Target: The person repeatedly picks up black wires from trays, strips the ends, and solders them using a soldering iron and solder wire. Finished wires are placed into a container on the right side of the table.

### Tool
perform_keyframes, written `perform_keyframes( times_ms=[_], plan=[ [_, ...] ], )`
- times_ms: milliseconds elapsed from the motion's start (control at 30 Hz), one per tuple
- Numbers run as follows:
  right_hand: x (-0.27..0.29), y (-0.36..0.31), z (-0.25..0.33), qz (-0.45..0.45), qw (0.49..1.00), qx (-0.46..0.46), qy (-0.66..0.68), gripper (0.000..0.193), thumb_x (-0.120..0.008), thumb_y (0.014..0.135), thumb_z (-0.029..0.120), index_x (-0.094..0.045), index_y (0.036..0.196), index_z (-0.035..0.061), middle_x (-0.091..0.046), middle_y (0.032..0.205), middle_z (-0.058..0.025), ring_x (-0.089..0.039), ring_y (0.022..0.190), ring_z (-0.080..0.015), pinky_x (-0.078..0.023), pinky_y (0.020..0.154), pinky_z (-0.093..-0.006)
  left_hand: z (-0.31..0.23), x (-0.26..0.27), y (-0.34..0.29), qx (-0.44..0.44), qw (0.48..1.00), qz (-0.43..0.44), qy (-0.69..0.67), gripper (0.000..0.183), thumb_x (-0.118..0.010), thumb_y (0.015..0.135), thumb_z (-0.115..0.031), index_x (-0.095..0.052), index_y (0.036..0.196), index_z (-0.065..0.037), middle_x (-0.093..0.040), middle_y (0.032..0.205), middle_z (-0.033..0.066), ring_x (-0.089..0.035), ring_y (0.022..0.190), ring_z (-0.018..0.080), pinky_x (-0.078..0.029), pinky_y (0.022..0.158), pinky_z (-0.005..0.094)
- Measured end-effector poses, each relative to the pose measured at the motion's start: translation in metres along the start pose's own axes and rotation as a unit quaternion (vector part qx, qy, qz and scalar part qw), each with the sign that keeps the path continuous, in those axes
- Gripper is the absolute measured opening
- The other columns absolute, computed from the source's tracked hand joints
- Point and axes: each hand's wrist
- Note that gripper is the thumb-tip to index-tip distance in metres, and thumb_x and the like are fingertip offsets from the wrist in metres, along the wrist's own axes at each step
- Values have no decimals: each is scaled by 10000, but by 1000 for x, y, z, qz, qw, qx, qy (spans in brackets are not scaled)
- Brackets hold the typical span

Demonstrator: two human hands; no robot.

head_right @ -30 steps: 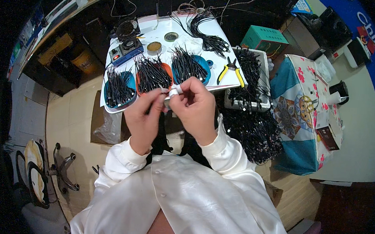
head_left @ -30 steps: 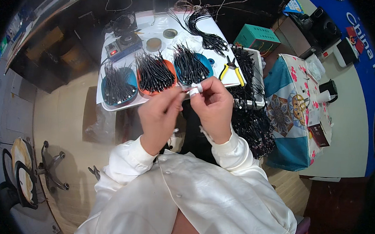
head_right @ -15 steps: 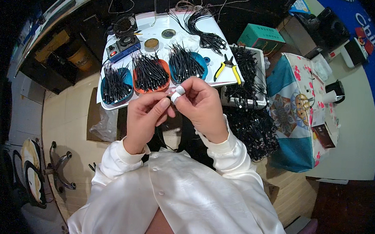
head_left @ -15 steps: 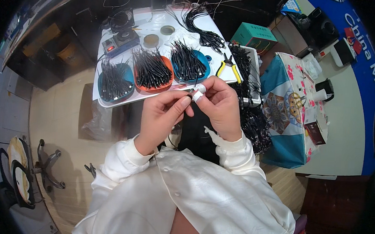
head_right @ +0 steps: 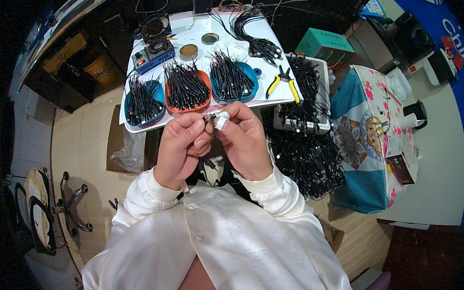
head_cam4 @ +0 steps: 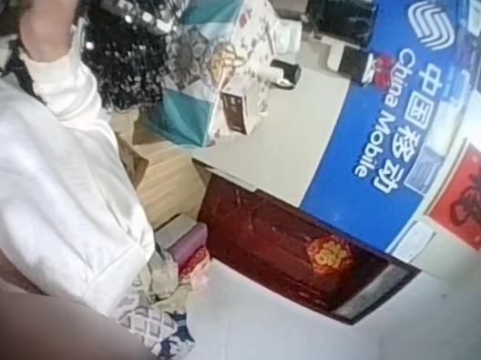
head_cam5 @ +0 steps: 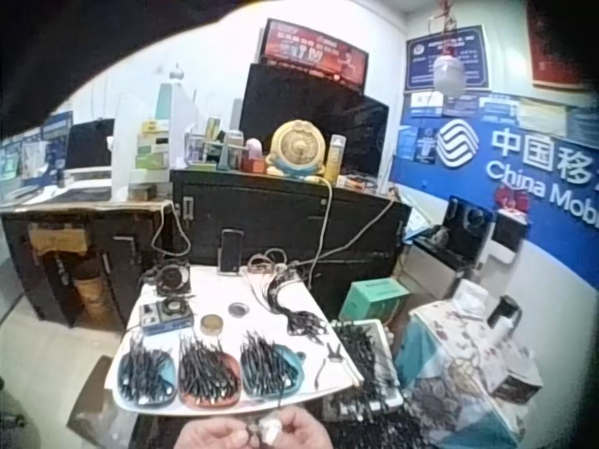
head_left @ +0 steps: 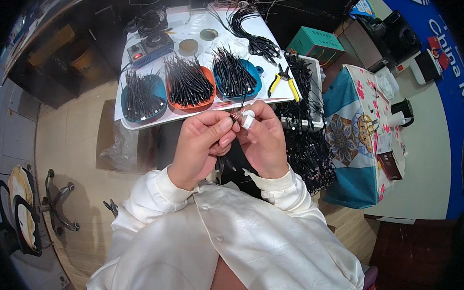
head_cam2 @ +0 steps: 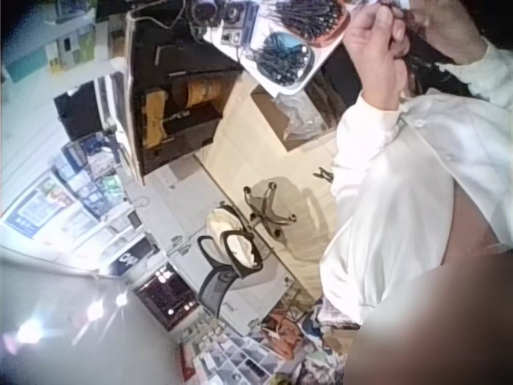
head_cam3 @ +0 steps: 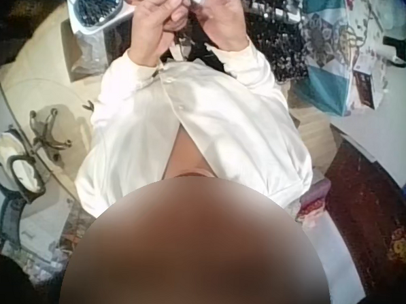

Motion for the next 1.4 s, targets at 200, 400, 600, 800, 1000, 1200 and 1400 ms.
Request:
perform_keyframes(
  times_ms=[200, 400, 600, 800, 1000, 1200, 1400],
  plan=[
    [-1, -1, 14, -16, 990, 31, -138, 128, -640, 914, 70, -559, 1000, 20, -633, 955, -41, -603, 856, -92, -487, 788, -237, 2, -3, -1, -24, 993, -39, 112, 151, -589, 945, -110, -642, 942, 32, -567, 703, 6, -451, 582, 33, -256, 472, 166],
    [0, -2, 9, -12, 999, -11, -42, 161, -641, 923, 125, -555, 1005, 17, -612, 949, -50, -582, 813, -101, -497, 755, -258, 4, 0, -1, -17, 996, -17, 92, 141, -596, 939, -103, -649, 954, 27, -583, 717, 7, -474, 596, 32, -276, 483, 160],
    [7, -6, -1, 15, 993, -94, 66, 156, -610, 944, 149, -551, 1045, 45, -623, 941, -42, -605, 856, -111, -486, 784, -252, 3, 2, -3, -2, 997, -23, 76, 142, -596, 936, -92, -650, 971, 35, -591, 717, 18, -485, 601, 38, -298, 492, 164],
    [8, -2, 17, -29, 984, -176, -1, 177, -520, 956, 92, -531, 1119, 24, -593, 908, -22, -518, 750, -91, -450, 713, -218, 3, 1, -5, -13, 990, -44, 134, 150, -598, 928, -72, -643, 974, 64, -614, 767, 56, -484, 594, 60, -308, 479, 174],
    [6, -5, 19, -28, 988, -125, -88, 194, -566, 925, 89, -528, 1102, 21, -612, 954, -22, -566, 793, -83, -466, 701, -223, 5, 4, -3, -12, 988, -39, 151, 132, -608, 931, -76, -665, 975, 35, -622, 735, 27, -511, 617, 38, -329, 500, 156],
    [22, 4, 21, 51, 975, -216, -17, 233, -617, 926, 202, -531, 1053, 26, -596, 912, -15, -566, 774, -70, -463, 690, -214, 8, 6, -4, 11, 984, -45, 171, 150, -616, 929, -77, -667, 1013, 35, -641, 749, 44, -535, 623, 48, -349, 496, 161],
    [25, 7, 21, 48, 964, -261, 18, 243, -631, 916, 219, -529, 1033, 32, -591, 903, -15, -561, 726, -64, -452, 645, -194, 3, 11, -3, 33, 985, -29, 168, 156, -610, 929, -59, -662, 1031, 47, -652, 766, 75, -542, 615, 55, -360, 491, 161]
  ],
)
Point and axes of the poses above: each hand's wrist, its own y-axis towards the middle knuckle, its own x-axis out of the back of the hand, z = x × y
